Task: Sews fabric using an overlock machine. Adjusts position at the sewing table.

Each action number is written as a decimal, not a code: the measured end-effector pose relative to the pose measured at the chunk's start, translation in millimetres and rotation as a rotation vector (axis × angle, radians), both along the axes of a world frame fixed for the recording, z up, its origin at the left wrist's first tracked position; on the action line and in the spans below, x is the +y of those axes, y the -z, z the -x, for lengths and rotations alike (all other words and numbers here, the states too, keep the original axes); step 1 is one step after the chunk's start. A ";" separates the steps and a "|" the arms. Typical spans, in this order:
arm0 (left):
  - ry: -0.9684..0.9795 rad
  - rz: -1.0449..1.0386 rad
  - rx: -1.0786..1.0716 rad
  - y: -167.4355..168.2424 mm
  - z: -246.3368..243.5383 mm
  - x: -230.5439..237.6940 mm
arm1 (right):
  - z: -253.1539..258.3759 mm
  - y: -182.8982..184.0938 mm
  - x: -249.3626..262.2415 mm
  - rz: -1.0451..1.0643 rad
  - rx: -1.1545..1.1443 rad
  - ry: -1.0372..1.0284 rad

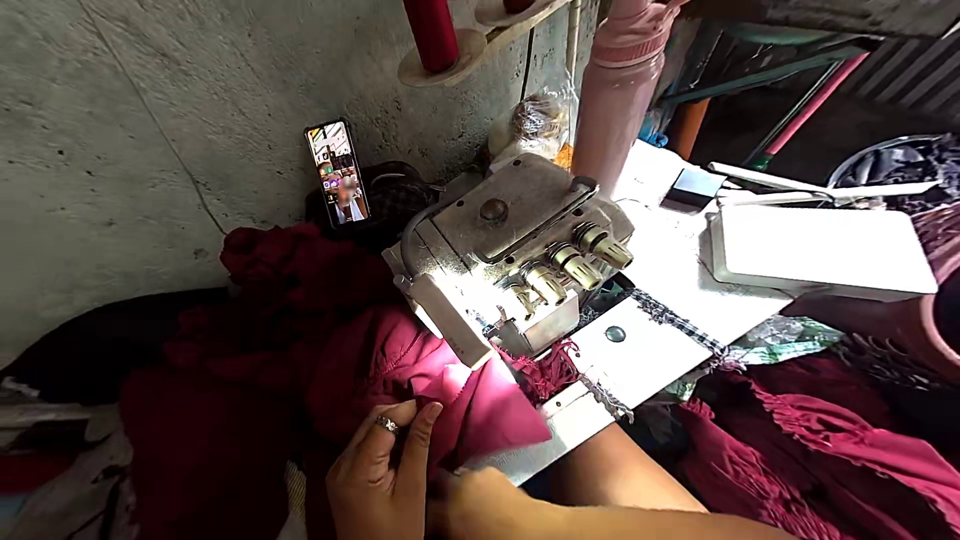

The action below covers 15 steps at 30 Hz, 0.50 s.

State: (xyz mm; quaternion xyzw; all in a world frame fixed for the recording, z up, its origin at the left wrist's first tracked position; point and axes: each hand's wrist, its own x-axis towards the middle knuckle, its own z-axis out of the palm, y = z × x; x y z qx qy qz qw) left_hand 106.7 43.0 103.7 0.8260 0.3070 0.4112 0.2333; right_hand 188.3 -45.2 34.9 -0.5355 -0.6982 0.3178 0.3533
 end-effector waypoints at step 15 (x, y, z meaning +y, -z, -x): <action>0.330 0.206 -0.225 46.3 -2.1 40.4 | -49.9 39.6 -36.4 -0.148 0.197 0.165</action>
